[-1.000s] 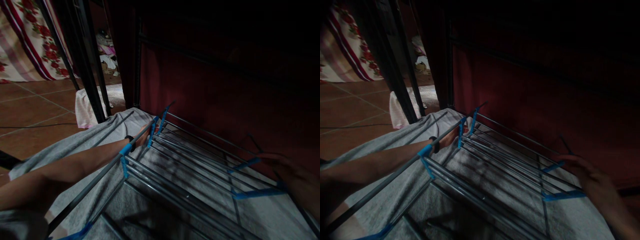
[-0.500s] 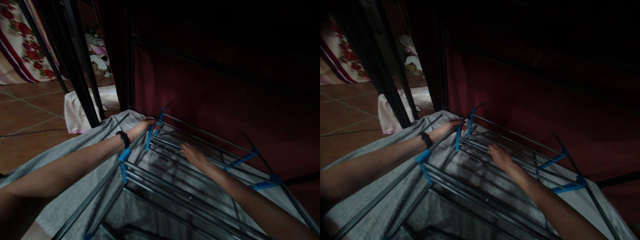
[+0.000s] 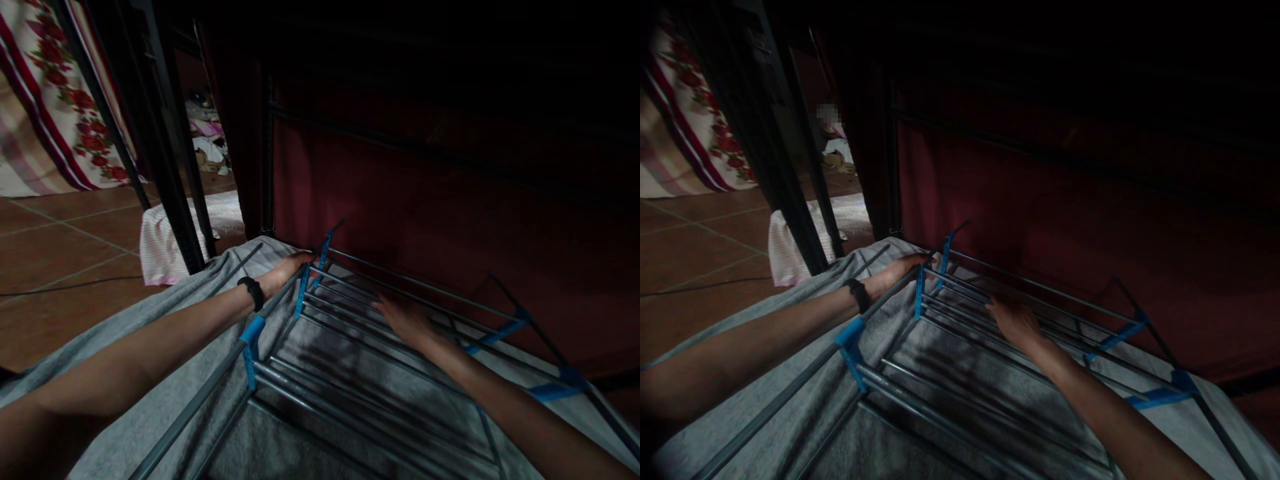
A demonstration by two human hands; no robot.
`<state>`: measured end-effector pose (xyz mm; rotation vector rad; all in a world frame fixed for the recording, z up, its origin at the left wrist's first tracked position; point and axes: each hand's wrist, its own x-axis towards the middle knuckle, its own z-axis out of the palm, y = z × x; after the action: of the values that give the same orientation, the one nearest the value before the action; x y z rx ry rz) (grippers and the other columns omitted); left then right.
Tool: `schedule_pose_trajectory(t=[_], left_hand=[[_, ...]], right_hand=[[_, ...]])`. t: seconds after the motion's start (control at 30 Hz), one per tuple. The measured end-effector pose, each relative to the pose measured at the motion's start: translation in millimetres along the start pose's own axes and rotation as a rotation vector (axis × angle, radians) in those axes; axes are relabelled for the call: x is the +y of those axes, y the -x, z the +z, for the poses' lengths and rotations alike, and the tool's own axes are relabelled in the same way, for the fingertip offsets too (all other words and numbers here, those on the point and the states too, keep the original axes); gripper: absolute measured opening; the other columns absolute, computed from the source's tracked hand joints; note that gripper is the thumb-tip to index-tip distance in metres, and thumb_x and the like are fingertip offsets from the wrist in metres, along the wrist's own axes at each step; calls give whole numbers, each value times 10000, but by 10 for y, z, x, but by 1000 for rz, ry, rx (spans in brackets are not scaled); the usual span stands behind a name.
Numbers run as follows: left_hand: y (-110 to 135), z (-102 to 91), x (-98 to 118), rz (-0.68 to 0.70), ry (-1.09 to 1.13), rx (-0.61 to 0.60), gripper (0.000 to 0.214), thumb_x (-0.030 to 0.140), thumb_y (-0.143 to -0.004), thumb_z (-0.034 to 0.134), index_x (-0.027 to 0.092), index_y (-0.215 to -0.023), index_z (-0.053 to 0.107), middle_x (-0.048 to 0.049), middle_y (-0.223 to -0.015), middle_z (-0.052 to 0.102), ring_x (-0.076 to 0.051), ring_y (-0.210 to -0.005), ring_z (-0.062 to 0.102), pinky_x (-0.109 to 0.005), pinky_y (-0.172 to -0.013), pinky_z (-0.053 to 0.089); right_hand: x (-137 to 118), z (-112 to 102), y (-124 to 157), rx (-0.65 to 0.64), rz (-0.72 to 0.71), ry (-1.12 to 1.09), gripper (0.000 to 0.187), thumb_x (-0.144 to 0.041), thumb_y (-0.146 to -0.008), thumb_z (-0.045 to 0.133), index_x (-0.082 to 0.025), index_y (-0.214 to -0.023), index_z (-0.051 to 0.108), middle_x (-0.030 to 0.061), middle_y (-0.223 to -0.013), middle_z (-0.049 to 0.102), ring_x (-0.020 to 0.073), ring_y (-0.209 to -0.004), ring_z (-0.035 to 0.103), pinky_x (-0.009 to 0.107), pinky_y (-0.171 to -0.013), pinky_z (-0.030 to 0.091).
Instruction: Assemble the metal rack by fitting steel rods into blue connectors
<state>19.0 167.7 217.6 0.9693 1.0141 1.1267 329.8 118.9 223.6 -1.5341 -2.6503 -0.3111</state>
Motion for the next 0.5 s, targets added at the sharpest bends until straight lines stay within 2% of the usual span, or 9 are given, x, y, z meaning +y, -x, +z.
schedule_pose_trajectory(t=[0.27, 0.5], left_hand=[[-54, 2, -44, -10, 56, 22, 159, 316, -763, 668, 159, -785, 684, -42, -671, 680, -156, -543, 606, -264, -535, 505], [54, 72, 20, -12, 39, -31, 188, 329, -797, 631, 146, -813, 675, -44, -695, 681, -162, -568, 606, -277, -558, 508]], right_hand=[[42, 49, -3, 47, -47, -40, 370, -345, -1054, 406, -194, -1294, 644, 125, -1207, 726, 259, -1049, 712, 357, -898, 561], [60, 53, -29, 16, -59, -51, 381, -334, -1048, 417, -179, -1319, 634, 141, -1261, 702, 267, -1079, 704, 371, -924, 553]])
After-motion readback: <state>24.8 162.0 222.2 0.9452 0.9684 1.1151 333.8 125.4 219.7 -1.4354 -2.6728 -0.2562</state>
